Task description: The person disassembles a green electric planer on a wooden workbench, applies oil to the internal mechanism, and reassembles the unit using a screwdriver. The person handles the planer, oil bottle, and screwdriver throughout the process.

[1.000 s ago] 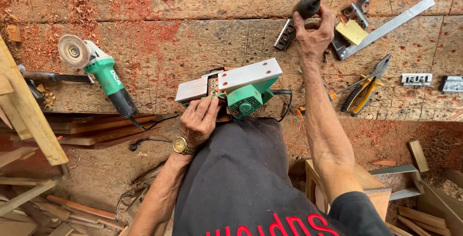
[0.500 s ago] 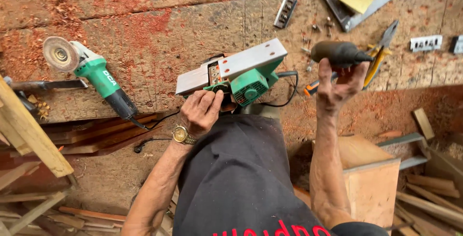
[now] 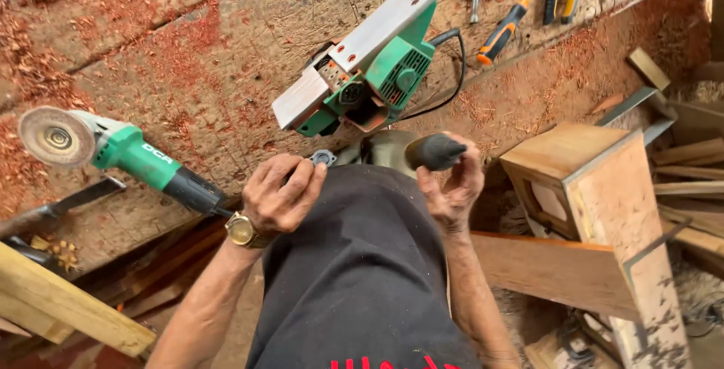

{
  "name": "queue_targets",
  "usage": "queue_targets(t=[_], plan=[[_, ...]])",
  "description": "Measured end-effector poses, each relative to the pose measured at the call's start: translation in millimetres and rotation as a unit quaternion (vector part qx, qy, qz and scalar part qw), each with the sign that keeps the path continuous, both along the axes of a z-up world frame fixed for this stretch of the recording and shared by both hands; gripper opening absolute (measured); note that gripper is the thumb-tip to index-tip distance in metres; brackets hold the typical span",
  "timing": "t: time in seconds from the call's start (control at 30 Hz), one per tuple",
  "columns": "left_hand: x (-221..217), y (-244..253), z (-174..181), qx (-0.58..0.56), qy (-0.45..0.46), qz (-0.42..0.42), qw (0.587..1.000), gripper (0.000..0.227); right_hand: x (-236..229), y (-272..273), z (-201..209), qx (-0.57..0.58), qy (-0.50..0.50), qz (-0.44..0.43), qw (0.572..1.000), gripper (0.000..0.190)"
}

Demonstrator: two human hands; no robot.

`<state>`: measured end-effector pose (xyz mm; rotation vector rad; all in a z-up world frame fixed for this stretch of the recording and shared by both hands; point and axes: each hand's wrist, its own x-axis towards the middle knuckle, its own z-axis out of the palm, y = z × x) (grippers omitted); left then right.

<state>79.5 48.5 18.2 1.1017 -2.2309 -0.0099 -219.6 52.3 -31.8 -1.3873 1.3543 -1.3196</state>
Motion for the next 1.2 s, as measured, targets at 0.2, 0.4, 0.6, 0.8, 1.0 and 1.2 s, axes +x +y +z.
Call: queue_targets(t=[0.2, 0.4, 0.6, 0.8, 1.0, 1.2], plan=[[54, 0, -18, -0.026, -0.061, -0.088, 0.994, 0.023, 56, 30, 9, 0.049, -0.065, 0.060, 0.995, 0.058], [80, -15, -10, -0.031, -0.073, -0.139, 0.987, 0.017, 86, 52, 0, 0.123, -0.123, 0.048, 0.984, 0.057], [87, -27, 3, -0.047, -0.059, -0.185, 0.980, 0.011, 113, 51, 3, 0.161, -0.167, -0.003, 0.973, 0.060], [92, -46, 9, -0.057, -0.045, -0.234, 0.969, 0.016, 128, 48, 7, 0.165, -0.001, -0.081, 0.983, 0.065], [103, -56, -13, -0.034, -0.034, -0.245, 0.968, 0.023, 137, 39, 19, 0.195, 0.137, -0.098, 0.966, 0.065], [100, -63, -20, 0.006, 0.003, -0.251, 0.968, 0.030, 137, 35, 19, 0.193, 0.160, -0.095, 0.963, 0.065]])
